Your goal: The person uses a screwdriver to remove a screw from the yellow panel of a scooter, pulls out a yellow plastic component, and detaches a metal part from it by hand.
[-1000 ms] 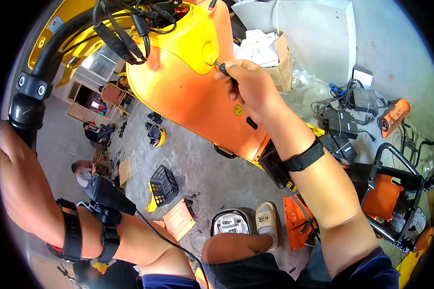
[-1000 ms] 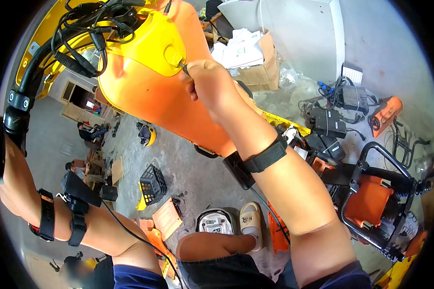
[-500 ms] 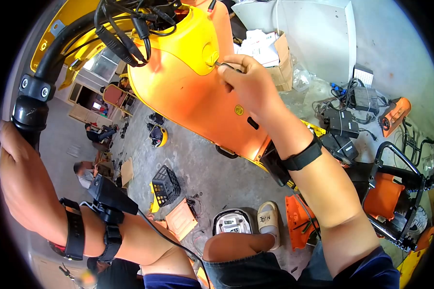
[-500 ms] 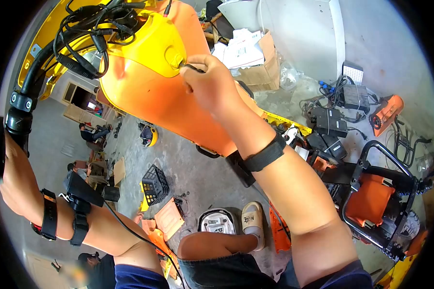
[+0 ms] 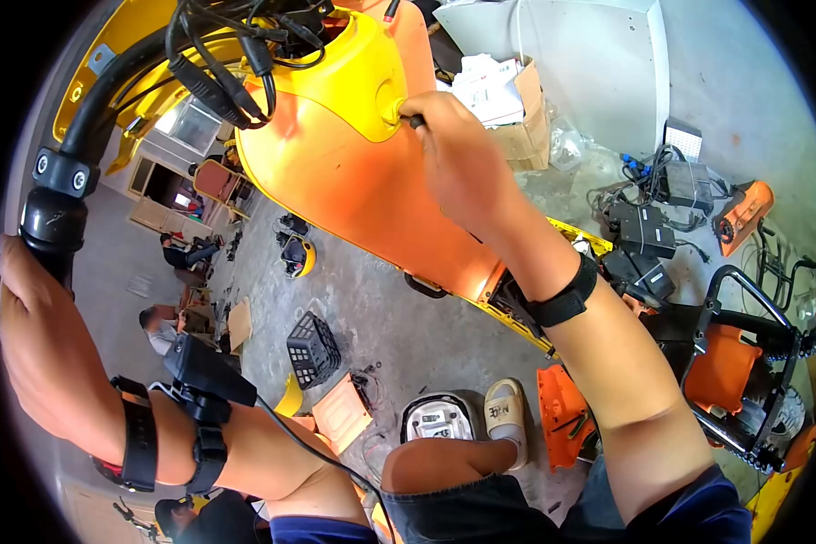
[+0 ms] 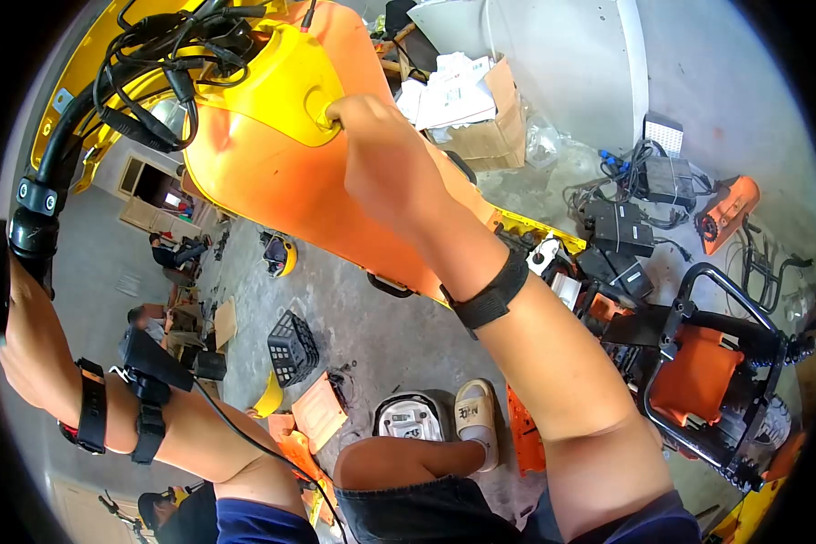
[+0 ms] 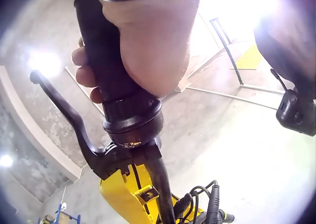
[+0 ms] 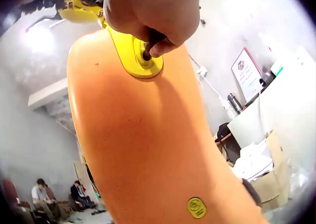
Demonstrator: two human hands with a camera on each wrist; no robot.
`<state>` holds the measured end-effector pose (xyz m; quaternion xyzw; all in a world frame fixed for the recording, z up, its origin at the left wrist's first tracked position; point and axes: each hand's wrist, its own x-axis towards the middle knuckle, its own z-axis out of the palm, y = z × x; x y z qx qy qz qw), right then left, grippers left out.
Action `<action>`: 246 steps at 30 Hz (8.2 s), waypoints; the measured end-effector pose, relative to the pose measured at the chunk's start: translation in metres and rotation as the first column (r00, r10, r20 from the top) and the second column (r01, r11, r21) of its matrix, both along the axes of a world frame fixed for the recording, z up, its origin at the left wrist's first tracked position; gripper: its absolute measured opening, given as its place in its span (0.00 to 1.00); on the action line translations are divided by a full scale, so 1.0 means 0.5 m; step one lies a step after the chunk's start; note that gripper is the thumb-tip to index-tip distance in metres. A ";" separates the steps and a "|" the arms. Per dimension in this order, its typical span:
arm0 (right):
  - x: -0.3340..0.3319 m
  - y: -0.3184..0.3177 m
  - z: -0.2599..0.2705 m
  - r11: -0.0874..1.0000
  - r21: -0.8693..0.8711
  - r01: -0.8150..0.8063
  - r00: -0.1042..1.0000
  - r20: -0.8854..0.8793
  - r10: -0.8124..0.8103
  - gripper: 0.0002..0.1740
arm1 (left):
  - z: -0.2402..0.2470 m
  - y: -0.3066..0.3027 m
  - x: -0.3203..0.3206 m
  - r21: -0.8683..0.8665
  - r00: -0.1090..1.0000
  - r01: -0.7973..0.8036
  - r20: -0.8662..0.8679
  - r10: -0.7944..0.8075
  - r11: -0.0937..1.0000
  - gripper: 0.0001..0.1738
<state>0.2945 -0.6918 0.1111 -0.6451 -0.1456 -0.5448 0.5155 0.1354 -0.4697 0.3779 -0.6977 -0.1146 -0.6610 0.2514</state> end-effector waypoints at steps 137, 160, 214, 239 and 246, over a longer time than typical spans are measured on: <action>-0.004 0.016 0.009 0.998 0.054 0.038 0.967 -0.255 -0.023 0.12 | -0.027 -0.077 -0.019 -0.014 0.998 0.051 -0.040 -0.051 0.999 0.34; -0.009 -0.002 0.008 0.941 -0.233 0.245 0.937 -0.191 -0.291 0.11 | -0.031 -0.087 -0.019 -0.096 0.999 0.014 -0.034 -0.017 0.995 0.37; -0.011 0.010 0.035 0.960 0.276 -0.045 0.966 -0.232 0.112 0.16 | -0.031 -0.084 -0.014 -0.062 1.000 -0.004 -0.002 0.004 0.998 0.39; -0.011 0.025 0.015 0.983 0.178 0.043 0.971 -0.238 0.001 0.14 | -0.032 -0.078 -0.010 -0.067 0.999 0.028 0.026 -0.027 0.997 0.39; -0.021 0.029 0.032 0.914 0.402 -0.048 0.942 -0.287 0.176 0.17 | -0.032 -0.082 -0.012 -0.109 1.000 0.022 0.025 -0.019 0.994 0.39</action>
